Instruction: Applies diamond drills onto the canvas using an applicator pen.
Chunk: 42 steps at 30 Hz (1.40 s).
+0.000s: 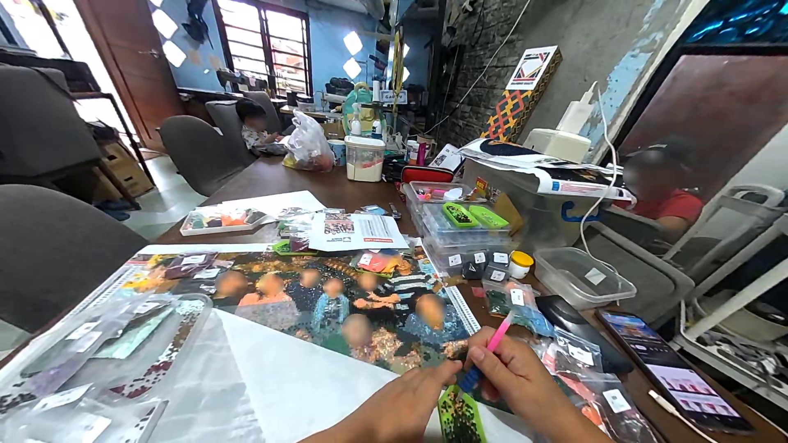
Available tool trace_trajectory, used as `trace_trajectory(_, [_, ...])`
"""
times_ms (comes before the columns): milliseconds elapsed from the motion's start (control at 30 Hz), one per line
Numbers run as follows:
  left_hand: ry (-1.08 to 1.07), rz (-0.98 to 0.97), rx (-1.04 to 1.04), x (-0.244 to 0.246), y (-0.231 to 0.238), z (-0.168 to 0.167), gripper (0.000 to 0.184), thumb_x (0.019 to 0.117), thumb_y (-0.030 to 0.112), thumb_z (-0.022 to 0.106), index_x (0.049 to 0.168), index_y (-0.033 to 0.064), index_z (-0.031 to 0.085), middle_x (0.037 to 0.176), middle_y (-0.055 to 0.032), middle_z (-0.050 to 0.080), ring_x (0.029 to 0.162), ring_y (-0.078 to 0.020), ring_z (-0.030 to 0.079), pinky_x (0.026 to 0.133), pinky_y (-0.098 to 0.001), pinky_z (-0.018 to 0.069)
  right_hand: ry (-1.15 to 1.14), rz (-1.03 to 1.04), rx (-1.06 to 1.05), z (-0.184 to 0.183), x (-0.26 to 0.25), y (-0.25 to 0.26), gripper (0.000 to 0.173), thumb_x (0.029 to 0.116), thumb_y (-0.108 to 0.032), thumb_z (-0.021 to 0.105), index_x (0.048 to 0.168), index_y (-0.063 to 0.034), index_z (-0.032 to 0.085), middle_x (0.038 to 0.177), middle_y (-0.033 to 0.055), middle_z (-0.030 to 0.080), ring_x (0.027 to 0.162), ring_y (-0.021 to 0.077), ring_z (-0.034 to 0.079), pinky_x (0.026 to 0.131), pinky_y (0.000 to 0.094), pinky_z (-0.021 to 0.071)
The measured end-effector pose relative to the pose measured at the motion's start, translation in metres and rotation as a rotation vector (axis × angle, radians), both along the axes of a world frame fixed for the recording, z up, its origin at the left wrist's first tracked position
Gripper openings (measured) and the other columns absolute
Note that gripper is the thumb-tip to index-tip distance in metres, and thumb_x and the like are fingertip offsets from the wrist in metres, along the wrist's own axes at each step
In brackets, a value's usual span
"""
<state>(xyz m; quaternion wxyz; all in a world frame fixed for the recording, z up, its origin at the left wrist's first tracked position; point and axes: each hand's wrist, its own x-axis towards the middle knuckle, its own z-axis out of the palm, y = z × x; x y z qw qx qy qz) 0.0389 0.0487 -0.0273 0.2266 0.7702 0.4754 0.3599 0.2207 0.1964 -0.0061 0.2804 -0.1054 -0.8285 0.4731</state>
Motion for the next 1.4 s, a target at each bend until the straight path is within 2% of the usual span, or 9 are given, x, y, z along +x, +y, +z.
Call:
trace_trajectory(67, [-0.008, -0.011, -0.026, -0.001, 0.001, 0.001, 0.103, 0.0714, 0.033, 0.091, 0.149, -0.0106, 0.038, 0.138, -0.0307, 0.056, 0.117, -0.0401, 0.061, 0.102, -0.0497, 0.0487, 0.017, 0.005, -0.02, 0.0, 0.0, 0.0, 0.025, 0.1072, -0.031, 0.05, 0.096, -0.0114, 0.062, 0.076, -0.0102, 0.064, 0.06, -0.0063, 0.057, 0.054, 0.0122, 0.0492])
trace_trajectory(133, [-0.028, -0.017, -0.029, -0.002, 0.002, 0.0, 0.092, 0.0737, 0.033, 0.089, 0.144, -0.0088, 0.047, 0.139, -0.031, 0.054, 0.122, -0.0411, 0.059, 0.102, -0.0512, 0.0485, 0.029, 0.018, -0.013, -0.001, 0.0, 0.001, 0.026, 0.1072, -0.032, 0.051, 0.095, -0.0118, 0.061, 0.075, -0.0097, 0.064, 0.06, -0.0061, 0.057, 0.054, 0.0123, 0.0488])
trace_trajectory(267, [-0.114, 0.056, -0.087, 0.002, 0.006, 0.002, 0.045, 0.0899, 0.03, 0.077, 0.12, -0.0039, 0.07, 0.136, -0.0274, 0.058, 0.126, -0.0374, 0.058, 0.104, -0.0509, 0.048, 0.052, 0.04, 0.026, -0.002, 0.001, 0.001, 0.03, 0.1071, -0.035, 0.052, 0.094, -0.0104, 0.061, 0.073, -0.0089, 0.061, 0.06, -0.0073, 0.055, 0.055, 0.0112, 0.047])
trace_trajectory(367, [-0.157, 0.131, -0.151, 0.008, 0.01, 0.005, 0.03, 0.0968, 0.027, 0.068, 0.105, -0.001, 0.076, 0.132, -0.0233, 0.062, 0.123, -0.032, 0.059, 0.102, -0.0471, 0.0493, 0.055, 0.05, 0.063, -0.001, 0.0, -0.001, 0.032, 0.1071, -0.034, 0.052, 0.094, -0.0073, 0.063, 0.073, -0.0074, 0.06, 0.06, -0.0077, 0.053, 0.055, 0.0108, 0.046])
trace_trajectory(500, [-0.132, 0.159, -0.142, 0.012, 0.014, 0.003, 0.027, 0.0964, 0.026, 0.068, 0.096, 0.0005, 0.078, 0.128, -0.0207, 0.064, 0.119, -0.0289, 0.061, 0.099, -0.0447, 0.0505, 0.049, 0.076, 0.072, -0.003, -0.001, -0.001, 0.032, 0.1077, -0.034, 0.051, 0.094, -0.0066, 0.061, 0.072, -0.0059, 0.058, 0.059, -0.0065, 0.052, 0.055, 0.0115, 0.0449])
trace_trajectory(667, [-0.099, 0.159, -0.148, 0.014, 0.016, 0.004, 0.027, 0.0919, 0.027, 0.073, 0.099, 0.0005, 0.077, 0.127, -0.0212, 0.064, 0.115, -0.0311, 0.062, 0.095, -0.0471, 0.0512, 0.045, 0.047, 0.061, 0.001, -0.001, -0.003, 0.032, 0.1074, -0.035, 0.051, 0.094, -0.0076, 0.062, 0.072, -0.0074, 0.058, 0.059, -0.0083, 0.052, 0.054, 0.0103, 0.0449])
trace_trajectory(1067, [-0.073, 0.165, -0.172, 0.013, 0.015, 0.005, 0.026, 0.0946, 0.024, 0.069, 0.092, -0.0015, 0.074, 0.124, -0.0197, 0.065, 0.114, -0.0302, 0.062, 0.095, -0.0449, 0.0497, 0.064, 0.048, 0.057, 0.002, 0.0, -0.003, 0.032, 0.1073, -0.035, 0.051, 0.093, -0.0089, 0.062, 0.072, -0.0084, 0.058, 0.059, -0.0083, 0.052, 0.054, 0.0098, 0.0447])
trace_trajectory(1267, [-0.074, 0.151, -0.196, 0.011, 0.015, 0.006, 0.026, 0.0939, 0.025, 0.07, 0.093, -0.001, 0.075, 0.125, -0.0198, 0.065, 0.116, -0.0302, 0.061, 0.097, -0.0452, 0.0492, 0.073, 0.039, 0.061, 0.002, 0.001, -0.002, 0.032, 0.1074, -0.036, 0.051, 0.094, -0.0092, 0.062, 0.072, -0.0085, 0.059, 0.06, -0.0083, 0.053, 0.054, 0.0098, 0.0451])
trace_trajectory(1400, [-0.111, 0.157, -0.171, 0.011, 0.014, 0.004, 0.027, 0.0933, 0.026, 0.071, 0.093, -0.0008, 0.075, 0.123, -0.0192, 0.066, 0.112, -0.029, 0.063, 0.094, -0.0447, 0.0508, 0.072, 0.039, 0.059, 0.001, 0.001, -0.001, 0.032, 0.1073, -0.035, 0.052, 0.094, -0.0091, 0.063, 0.072, -0.0083, 0.06, 0.059, -0.0079, 0.053, 0.054, 0.0104, 0.0458])
